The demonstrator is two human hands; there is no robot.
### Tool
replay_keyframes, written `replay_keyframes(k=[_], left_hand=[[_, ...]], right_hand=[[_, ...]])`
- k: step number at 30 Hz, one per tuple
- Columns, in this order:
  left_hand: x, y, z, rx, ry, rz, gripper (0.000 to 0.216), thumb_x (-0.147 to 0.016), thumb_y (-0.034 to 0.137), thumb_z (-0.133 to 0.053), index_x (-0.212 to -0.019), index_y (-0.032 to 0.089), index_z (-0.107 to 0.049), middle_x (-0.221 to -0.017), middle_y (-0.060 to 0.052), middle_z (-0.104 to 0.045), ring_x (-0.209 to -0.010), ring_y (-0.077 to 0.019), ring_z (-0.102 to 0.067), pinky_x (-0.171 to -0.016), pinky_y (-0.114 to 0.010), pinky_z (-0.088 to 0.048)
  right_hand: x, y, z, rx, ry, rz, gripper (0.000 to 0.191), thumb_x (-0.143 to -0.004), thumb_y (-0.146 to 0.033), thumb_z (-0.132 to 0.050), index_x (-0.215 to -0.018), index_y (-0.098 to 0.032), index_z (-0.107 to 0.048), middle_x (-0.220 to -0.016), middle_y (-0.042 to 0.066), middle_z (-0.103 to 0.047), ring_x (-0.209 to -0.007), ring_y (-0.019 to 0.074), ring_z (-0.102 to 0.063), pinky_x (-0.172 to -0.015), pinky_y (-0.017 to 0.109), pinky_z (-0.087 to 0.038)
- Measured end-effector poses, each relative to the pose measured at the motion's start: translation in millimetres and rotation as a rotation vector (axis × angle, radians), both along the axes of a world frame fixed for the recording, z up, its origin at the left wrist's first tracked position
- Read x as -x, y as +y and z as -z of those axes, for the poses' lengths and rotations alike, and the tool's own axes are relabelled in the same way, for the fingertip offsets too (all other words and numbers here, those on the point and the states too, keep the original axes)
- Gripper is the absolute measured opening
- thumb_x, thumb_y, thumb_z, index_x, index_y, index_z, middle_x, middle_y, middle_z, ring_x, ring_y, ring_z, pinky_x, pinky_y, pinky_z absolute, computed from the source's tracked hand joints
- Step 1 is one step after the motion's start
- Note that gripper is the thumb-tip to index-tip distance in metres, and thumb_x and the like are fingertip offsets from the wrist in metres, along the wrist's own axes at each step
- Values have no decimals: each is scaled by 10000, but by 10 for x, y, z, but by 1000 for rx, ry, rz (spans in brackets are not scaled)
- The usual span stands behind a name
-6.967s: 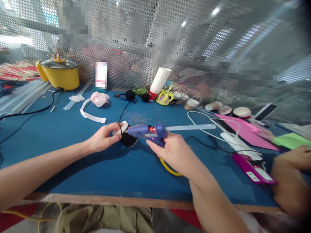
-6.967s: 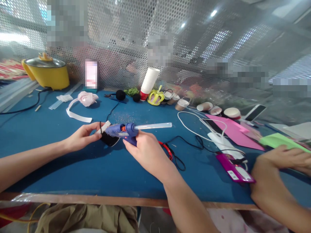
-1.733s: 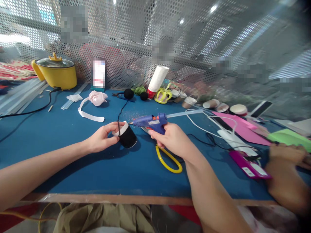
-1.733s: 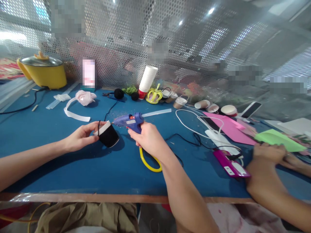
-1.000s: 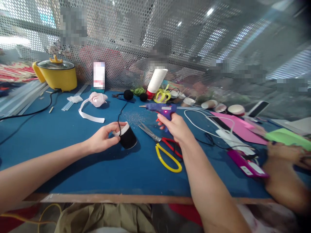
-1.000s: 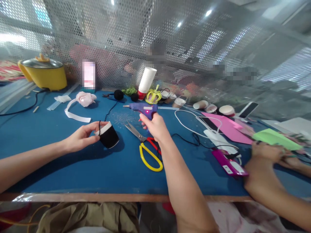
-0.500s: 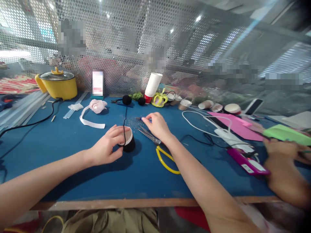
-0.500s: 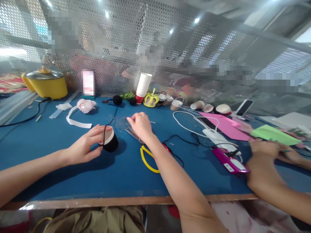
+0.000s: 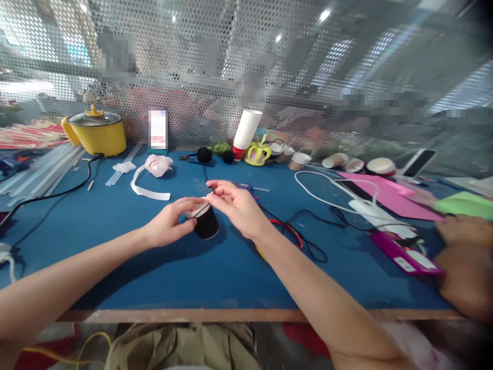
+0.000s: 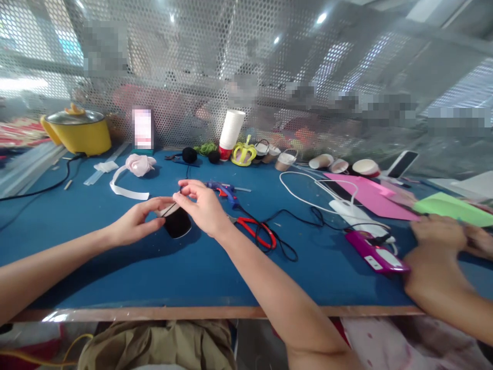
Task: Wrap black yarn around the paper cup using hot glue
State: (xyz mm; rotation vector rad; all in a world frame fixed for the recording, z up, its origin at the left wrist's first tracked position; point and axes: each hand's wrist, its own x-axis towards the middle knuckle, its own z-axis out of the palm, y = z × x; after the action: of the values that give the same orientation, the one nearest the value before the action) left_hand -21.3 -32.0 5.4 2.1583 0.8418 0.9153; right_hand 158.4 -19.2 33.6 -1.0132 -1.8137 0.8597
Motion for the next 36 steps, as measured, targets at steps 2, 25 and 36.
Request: replay_keyframes(k=[2,25,36], left_hand=[[12,33,23,164,-72,-8,236,-781,204,-451,-990,120,-525,-1129,-121,-560,-1018,-230,-526,-896,-373,-398],[24,0,-37,350,-323,171,235,-777,354,-560,-867,137,-568,-1209,-128,-541,-1116,-260,-486,-916,-376,-382],[35,-29,-64,360,-400,224,155,-782,285,-575,-752,140,-531,-1275,-125,-496,-1163,-267,-458,-939,-392,-368]], right_hand=[[-37,-13,23,7,36,33,140,-749,-282,-563,-664,-173,-539,-1060,84,-553,-1001,164,-536,-854,324,-417],[-60,-8,248,186,150,168,216,-738,-382,-563,-790,-172,-550,-781,46,-611,-752,156,-573,-726,338,-474],[-5,-60,274,273,142,141,259,-768,-450,-492,-723,-197,-461,-636,-17,-491,-579,119,-475,-529,264,-411]])
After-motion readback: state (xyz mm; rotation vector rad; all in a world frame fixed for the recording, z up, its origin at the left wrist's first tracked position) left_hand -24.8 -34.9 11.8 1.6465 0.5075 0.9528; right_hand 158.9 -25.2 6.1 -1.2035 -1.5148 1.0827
